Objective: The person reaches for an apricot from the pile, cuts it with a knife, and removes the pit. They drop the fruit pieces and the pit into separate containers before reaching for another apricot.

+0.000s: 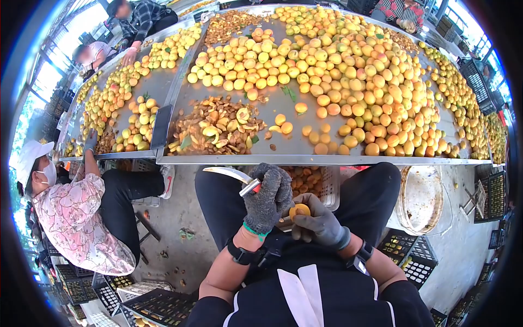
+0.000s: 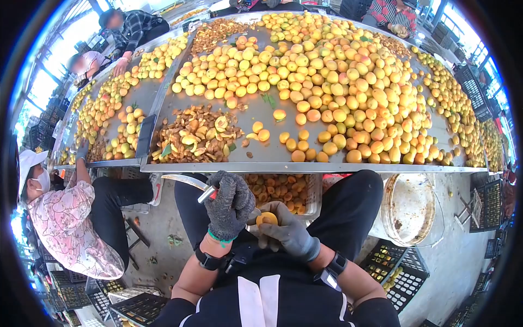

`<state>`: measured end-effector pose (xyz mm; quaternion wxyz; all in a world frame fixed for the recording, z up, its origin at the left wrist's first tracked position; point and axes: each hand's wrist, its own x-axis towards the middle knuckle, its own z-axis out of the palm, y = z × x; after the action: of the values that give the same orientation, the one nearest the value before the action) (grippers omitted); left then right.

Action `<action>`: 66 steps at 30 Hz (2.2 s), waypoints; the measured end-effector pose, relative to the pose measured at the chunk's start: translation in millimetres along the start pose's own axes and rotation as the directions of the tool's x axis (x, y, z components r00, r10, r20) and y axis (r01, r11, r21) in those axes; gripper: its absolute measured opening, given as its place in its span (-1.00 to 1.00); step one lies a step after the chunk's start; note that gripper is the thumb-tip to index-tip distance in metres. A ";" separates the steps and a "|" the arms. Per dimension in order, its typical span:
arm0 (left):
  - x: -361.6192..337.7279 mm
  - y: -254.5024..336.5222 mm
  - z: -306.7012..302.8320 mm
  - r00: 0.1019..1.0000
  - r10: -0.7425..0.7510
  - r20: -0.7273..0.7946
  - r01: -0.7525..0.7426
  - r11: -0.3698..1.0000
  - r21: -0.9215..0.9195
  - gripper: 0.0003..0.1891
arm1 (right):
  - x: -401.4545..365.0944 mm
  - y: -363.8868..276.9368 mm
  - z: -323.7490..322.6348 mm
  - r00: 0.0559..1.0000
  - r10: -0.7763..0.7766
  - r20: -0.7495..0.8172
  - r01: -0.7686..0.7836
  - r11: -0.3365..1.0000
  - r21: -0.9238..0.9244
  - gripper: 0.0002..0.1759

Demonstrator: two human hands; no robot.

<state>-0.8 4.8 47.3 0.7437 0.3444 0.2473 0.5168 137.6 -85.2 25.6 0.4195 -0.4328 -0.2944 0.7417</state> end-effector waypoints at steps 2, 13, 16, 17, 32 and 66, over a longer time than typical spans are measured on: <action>-0.7 -0.4 -1.5 1.000 -0.016 -0.024 0.017 0.998 0.061 -0.69 | 0.6 -0.2 3.8 0.999 -0.034 0.013 0.034 0.999 0.030 -0.61; -3.2 -4.1 0.0 1.000 -0.005 0.005 0.005 0.999 0.044 -0.72 | 0.8 5.5 10.6 0.996 -0.093 0.008 0.093 0.996 0.010 -0.66; -2.8 -7.3 1.0 1.000 -0.009 0.018 0.008 0.998 0.060 -0.74 | 0.7 11.6 11.1 0.994 -0.104 -0.026 0.105 0.994 0.019 -0.66; -2.1 -7.8 1.6 1.000 -0.006 0.021 0.005 0.999 0.054 -0.75 | 0.8 13.6 10.2 0.993 -0.112 -0.024 0.112 0.994 0.016 -0.66; 5.1 -12.9 -13.3 0.868 -0.495 -0.042 0.485 0.863 -0.142 -0.77 | -0.4 19.2 5.3 0.990 -0.015 0.138 0.038 0.985 -0.167 -0.58; 15.9 -35.5 -10.0 0.885 -0.461 -0.067 0.448 0.882 -0.146 -0.80 | 10.3 16.6 -13.8 0.999 -0.005 0.031 0.013 0.967 -0.254 -0.57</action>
<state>18.7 14.2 13.5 0.8512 0.2027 0.3249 0.3589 141.0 -83.0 2.0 0.3593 -0.4703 -0.3952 0.7025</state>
